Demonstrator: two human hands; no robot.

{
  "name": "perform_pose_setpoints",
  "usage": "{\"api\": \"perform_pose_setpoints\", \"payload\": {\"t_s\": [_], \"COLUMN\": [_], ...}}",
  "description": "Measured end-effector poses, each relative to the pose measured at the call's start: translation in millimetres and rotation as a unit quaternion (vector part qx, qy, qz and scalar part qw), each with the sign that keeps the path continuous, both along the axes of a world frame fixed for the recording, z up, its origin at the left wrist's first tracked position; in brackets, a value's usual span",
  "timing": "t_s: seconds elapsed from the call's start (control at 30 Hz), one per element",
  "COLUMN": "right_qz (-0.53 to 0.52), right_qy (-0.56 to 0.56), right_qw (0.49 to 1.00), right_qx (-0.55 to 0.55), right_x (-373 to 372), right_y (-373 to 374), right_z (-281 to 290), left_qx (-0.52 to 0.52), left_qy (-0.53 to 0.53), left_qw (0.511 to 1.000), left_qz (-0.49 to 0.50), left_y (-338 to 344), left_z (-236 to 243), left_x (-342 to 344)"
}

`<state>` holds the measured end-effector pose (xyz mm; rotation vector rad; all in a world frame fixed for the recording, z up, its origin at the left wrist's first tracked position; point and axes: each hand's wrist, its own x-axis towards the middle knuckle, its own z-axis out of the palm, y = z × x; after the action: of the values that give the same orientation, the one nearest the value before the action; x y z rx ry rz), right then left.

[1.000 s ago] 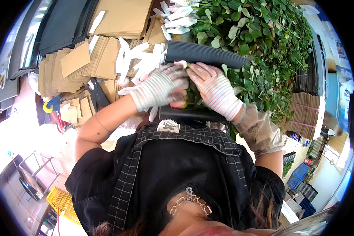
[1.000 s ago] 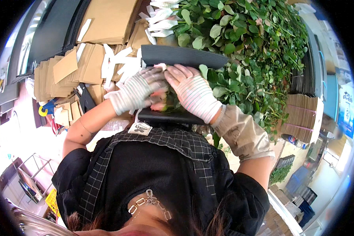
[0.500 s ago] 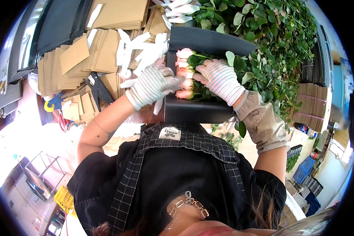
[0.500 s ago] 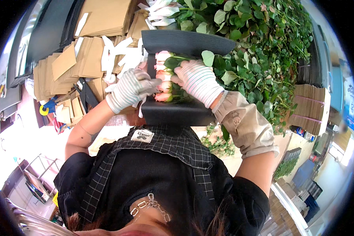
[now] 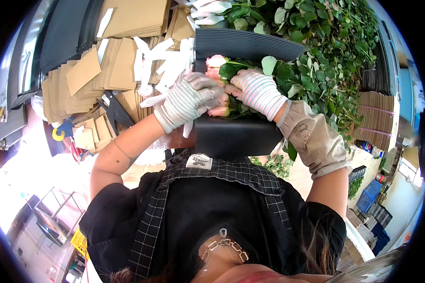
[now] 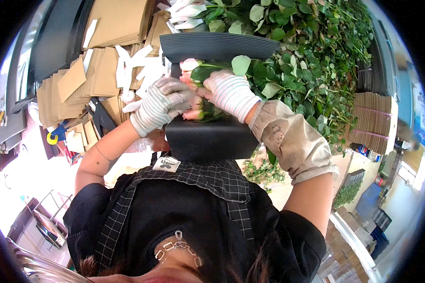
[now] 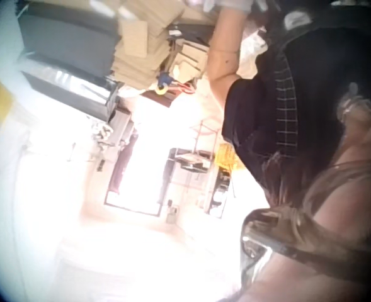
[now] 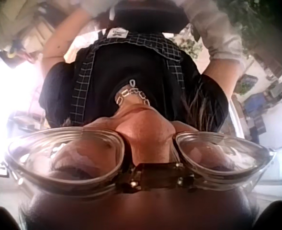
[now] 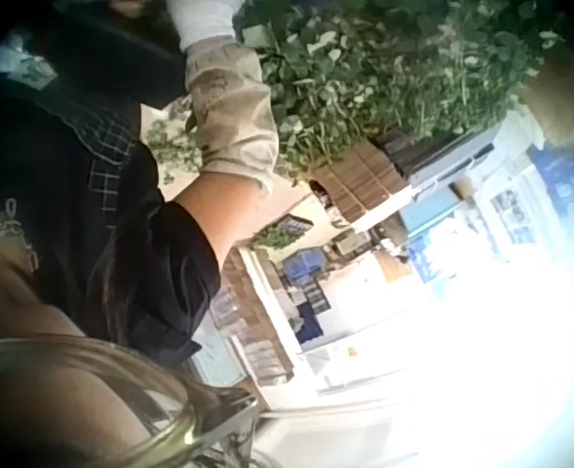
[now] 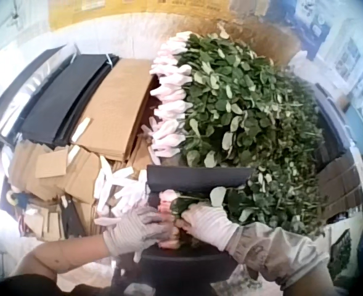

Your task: The person prepares a cardboard box, selects roses from a large pile, and carefully places them inside the box, occasionally using scissors to trim stems and a small tool to adjust the foam inserts.

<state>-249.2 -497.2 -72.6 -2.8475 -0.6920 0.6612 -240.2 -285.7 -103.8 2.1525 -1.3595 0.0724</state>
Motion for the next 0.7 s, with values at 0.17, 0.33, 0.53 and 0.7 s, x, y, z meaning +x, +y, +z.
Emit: {"api": "perform_pose_setpoints", "payload": {"t_s": [0.17, 0.33, 0.53, 0.7], "right_qz": [-0.052, -0.371, -0.483, 0.111], "right_qy": [-0.127, -0.283, 0.157, -0.088], "right_qw": [0.983, 0.702, 0.543, 0.957], "right_qx": [0.123, 0.538, 0.668, 0.254], "right_x": [-16, -177, -227, -68], "right_y": [-16, -76, -65, -4], "right_z": [17, 15, -62, 73], "left_qx": [0.073, 0.066, 0.050, -0.003], "left_qy": [-0.031, -0.036, -0.055, 0.122], "left_qw": [0.994, 0.995, 0.996, 0.991], "left_qz": [0.079, 0.064, 0.052, 0.057], "left_y": [-23, -17, -22, -12], "left_z": [-5, -17, -26, -31], "left_x": [5, 5, 9, 14]}}
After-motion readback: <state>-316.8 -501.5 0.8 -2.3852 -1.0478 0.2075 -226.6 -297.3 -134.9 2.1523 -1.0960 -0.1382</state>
